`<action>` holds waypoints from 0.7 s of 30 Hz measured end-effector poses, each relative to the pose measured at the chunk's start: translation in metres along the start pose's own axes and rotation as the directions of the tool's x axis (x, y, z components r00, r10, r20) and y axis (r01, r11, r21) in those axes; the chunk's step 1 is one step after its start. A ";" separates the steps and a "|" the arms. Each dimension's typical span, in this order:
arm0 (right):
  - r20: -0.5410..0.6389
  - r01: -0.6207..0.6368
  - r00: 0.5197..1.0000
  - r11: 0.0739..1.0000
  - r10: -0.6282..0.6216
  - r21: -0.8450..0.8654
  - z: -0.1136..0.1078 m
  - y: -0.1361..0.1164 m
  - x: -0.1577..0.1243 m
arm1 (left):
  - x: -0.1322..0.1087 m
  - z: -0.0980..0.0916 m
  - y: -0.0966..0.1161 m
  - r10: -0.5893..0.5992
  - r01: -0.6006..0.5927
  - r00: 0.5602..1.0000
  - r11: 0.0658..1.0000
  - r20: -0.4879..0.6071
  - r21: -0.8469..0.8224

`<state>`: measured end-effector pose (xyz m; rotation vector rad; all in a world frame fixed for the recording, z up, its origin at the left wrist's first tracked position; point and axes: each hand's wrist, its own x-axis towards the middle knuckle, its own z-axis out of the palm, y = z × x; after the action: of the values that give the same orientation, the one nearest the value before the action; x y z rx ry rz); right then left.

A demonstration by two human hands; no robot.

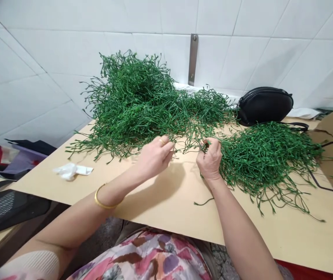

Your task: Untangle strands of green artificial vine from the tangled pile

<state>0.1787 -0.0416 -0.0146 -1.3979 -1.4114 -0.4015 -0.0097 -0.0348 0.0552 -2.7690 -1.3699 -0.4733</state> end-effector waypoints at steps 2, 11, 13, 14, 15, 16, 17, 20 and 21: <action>0.010 -0.034 0.999 0.999 0.034 -0.013 0.001 0.000 0.001 | -0.011 0.004 0.015 0.010 0.037 0.989 0.948 0.147 -0.315; 0.047 0.105 0.994 0.991 -0.102 -0.078 -0.001 -0.003 -0.002 | 0.013 0.038 0.025 -0.015 0.463 0.828 -0.545 0.561 -0.699; 0.091 0.198 0.978 0.970 -0.186 -0.142 -0.001 -0.003 -0.002 | 0.023 0.027 0.023 -0.078 0.333 0.882 -0.596 0.465 -0.731; 0.117 0.239 0.968 0.957 -0.222 -0.165 -0.002 -0.003 -0.002 | 0.028 0.022 0.022 -0.119 0.276 0.899 -0.592 0.421 -0.757; 0.143 0.273 0.958 0.945 -0.249 -0.179 -0.002 -0.003 -0.001 | 0.033 0.017 0.021 -0.161 0.223 0.911 -0.579 0.379 -0.784; 0.167 0.296 0.949 0.937 -0.266 -0.189 -0.002 -0.003 -0.001 | 0.037 0.012 0.020 -0.195 0.178 0.921 -0.560 0.338 -0.809; 0.188 0.304 0.945 0.932 -0.269 -0.196 -0.003 -0.003 0.000 | 0.041 0.009 0.018 -0.214 0.139 0.932 -0.536 0.293 -0.833; 0.211 0.260 0.953 0.944 -0.218 -0.200 -0.003 -0.002 0.002 | 0.058 -0.007 0.015 -0.205 0.030 0.972 -0.386 0.118 -0.922; 0.210 0.234 0.958 0.953 -0.193 -0.191 -0.003 -0.001 0.002 | 0.066 -0.015 0.015 -0.193 -0.015 0.980 -0.296 0.045 -0.955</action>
<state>0.1795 -0.0429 -0.0110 -1.4907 -1.7260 -0.5886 0.0351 0.0049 0.0898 -3.1223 -1.3072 -3.2032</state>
